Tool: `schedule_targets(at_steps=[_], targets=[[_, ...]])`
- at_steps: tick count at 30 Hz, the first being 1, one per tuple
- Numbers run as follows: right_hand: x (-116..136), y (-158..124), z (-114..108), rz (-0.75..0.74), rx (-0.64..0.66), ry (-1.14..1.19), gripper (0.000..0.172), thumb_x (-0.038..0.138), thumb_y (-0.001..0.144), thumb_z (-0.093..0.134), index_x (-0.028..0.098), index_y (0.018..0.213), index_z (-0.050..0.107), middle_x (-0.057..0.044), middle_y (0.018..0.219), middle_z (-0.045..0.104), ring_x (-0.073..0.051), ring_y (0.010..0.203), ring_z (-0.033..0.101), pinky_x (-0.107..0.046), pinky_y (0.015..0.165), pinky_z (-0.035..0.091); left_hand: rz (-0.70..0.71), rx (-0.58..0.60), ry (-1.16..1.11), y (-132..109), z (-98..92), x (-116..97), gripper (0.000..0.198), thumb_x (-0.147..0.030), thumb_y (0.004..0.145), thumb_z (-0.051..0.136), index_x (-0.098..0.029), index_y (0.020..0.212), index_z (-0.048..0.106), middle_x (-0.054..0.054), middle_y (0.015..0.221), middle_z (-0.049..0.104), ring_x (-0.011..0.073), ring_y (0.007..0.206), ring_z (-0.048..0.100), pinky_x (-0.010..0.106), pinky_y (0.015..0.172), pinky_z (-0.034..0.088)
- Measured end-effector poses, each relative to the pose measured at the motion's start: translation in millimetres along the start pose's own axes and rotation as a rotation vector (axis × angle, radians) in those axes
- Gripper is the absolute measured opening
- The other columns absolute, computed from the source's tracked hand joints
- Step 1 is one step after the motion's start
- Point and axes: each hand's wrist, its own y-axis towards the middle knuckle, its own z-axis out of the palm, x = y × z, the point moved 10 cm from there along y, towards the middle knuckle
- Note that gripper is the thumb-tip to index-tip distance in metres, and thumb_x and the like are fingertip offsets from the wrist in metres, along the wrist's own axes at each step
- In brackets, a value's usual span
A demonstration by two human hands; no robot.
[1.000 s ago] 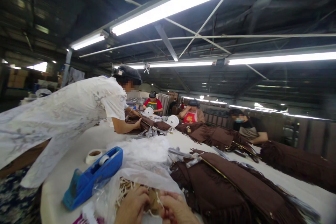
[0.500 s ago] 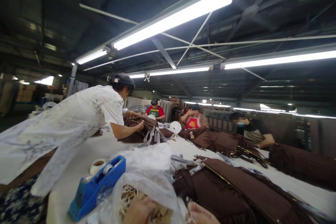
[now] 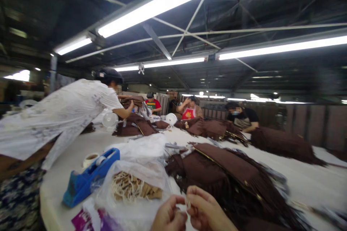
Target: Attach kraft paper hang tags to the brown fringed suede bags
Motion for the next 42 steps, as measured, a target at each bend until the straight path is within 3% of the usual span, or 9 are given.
schedule_targets(at_steps=[4,10,14,18,23,31,34,38,42], targets=[[13,-25,-24,-0.008,-0.163,0.041,0.040,0.025,0.047,0.091,0.015,0.072,0.060,0.005,0.057,0.056,-0.006,0.048,0.048,-0.013,0.040,0.031,-0.102,0.031,-0.052,-12,18.8,-6,0.053,-0.071,0.073,0.054,-0.018,0.073,0.053,-0.012,0.035,0.032,0.0052,0.033,0.019,0.020,0.037,0.013],[2,-53,-62,0.018,-0.287,0.042,0.042,0.037,0.053,0.089,0.014,0.079,0.066,-0.001,0.070,0.065,-0.009,0.056,0.056,-0.015,0.043,0.036,-0.194,0.125,-0.078,-11,42.4,-8,0.060,-0.078,0.067,0.054,-0.019,0.079,0.053,-0.013,0.035,0.034,0.0049,0.030,0.016,0.020,0.034,0.012],[0,-69,-59,0.014,-0.248,-0.107,0.047,0.053,0.063,0.081,0.013,0.087,0.072,-0.005,0.081,0.068,-0.012,0.069,0.057,-0.016,0.048,0.037,-0.137,0.178,0.008,-8,58.9,-17,0.060,-0.079,0.069,0.051,-0.019,0.074,0.050,-0.013,0.035,0.032,0.0054,0.033,0.018,0.021,0.038,0.013],[22,-74,-51,-0.194,-0.281,-0.271,0.044,0.053,0.063,0.081,0.014,0.082,0.073,0.001,0.066,0.060,-0.010,0.060,0.048,-0.019,0.053,0.034,-0.075,0.235,0.121,-7,79.9,-29,0.056,-0.074,0.077,0.046,-0.019,0.066,0.046,-0.011,0.040,0.032,0.0065,0.039,0.023,0.023,0.042,0.017],[47,-82,-57,-0.379,-0.315,-0.232,0.038,0.050,0.067,0.080,0.015,0.075,0.068,0.002,0.066,0.060,-0.011,0.063,0.049,-0.023,0.063,0.040,-0.067,0.286,0.128,-9,92.2,-38,0.039,-0.055,0.080,0.053,-0.018,0.069,0.050,-0.009,0.050,0.037,0.0079,0.048,0.029,0.023,0.048,0.023],[81,-110,-65,-0.391,-0.231,-0.049,0.038,0.040,0.065,0.086,0.017,0.067,0.055,0.000,0.070,0.069,-0.013,0.066,0.062,-0.026,0.066,0.049,-0.068,0.448,0.030,-7,110.3,-62,0.020,-0.033,0.070,0.064,-0.014,0.075,0.065,-0.001,0.070,0.058,0.0137,0.071,0.049,0.026,0.070,0.037],[100,-122,-66,-0.423,-0.222,-0.016,0.036,0.036,0.065,0.086,0.018,0.069,0.054,0.005,0.066,0.062,-0.010,0.061,0.059,-0.026,0.065,0.051,-0.164,0.542,-0.028,-9,129.8,-63,0.020,-0.030,0.070,0.064,-0.012,0.079,0.067,-0.002,0.067,0.057,0.0107,0.062,0.045,0.024,0.063,0.036],[126,-148,-83,-0.463,-0.288,-0.066,0.033,0.031,0.065,0.086,0.020,0.070,0.055,0.007,0.064,0.053,-0.004,0.047,0.037,-0.013,0.041,0.032,-0.214,0.540,0.022,-5,137.2,-50,0.031,-0.028,0.075,0.057,-0.013,0.101,0.065,-0.001,0.076,0.061,0.0108,0.061,0.048,0.023,0.061,0.037],[132,-173,-111,-0.390,-0.412,-0.369,0.027,0.036,0.069,0.081,0.016,0.073,0.063,0.004,0.060,0.055,-0.003,0.043,0.027,-0.016,0.037,0.013,-0.010,0.551,0.557,-6,136.8,-31,0.018,-0.020,0.079,0.047,-0.017,0.078,0.064,0.000,0.071,0.061,0.0147,0.069,0.053,0.023,0.063,0.037]])
